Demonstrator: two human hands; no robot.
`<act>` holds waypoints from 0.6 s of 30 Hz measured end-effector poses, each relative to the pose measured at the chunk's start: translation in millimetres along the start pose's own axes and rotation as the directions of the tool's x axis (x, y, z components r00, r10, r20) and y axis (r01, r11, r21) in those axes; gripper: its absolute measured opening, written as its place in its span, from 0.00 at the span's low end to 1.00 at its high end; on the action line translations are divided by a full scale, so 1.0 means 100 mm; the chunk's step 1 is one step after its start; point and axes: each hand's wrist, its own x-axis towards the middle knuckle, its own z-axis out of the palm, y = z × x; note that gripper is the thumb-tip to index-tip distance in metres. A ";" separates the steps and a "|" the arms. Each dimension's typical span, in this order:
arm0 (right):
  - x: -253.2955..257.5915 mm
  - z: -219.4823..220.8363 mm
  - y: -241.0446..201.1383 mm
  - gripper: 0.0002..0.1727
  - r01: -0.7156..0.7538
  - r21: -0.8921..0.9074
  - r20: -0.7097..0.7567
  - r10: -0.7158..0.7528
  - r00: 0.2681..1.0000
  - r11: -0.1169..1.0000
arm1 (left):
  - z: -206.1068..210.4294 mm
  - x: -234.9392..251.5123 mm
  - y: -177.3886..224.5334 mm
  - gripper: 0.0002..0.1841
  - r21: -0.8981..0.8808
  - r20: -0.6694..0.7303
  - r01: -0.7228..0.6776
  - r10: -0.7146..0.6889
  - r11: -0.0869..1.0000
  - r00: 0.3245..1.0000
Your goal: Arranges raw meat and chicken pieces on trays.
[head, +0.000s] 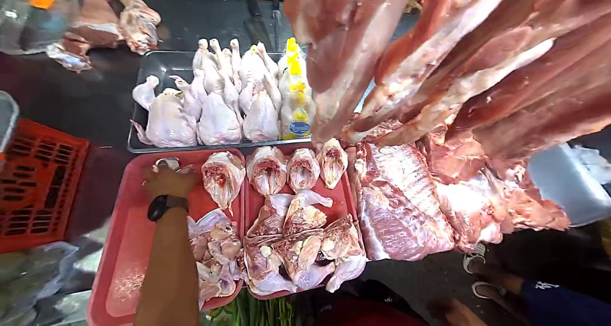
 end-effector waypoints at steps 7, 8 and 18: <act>1.16 -0.13 -2.86 0.16 0.525 -0.385 -0.122 -0.606 0.786 0.759 | 0.02 -1.64 1.18 0.26 -0.339 -0.033 -0.401 0.415 0.851 0.909; 1.39 -0.14 -3.04 0.18 0.531 -0.475 -0.036 -0.618 0.785 0.702 | 0.16 -1.81 1.32 0.24 -0.340 0.055 -0.441 0.486 0.831 0.872; 1.91 0.08 -3.36 0.14 0.305 -0.856 0.162 -0.343 0.925 0.418 | 1.08 -2.51 1.68 0.21 0.182 0.555 -0.677 0.493 0.713 0.670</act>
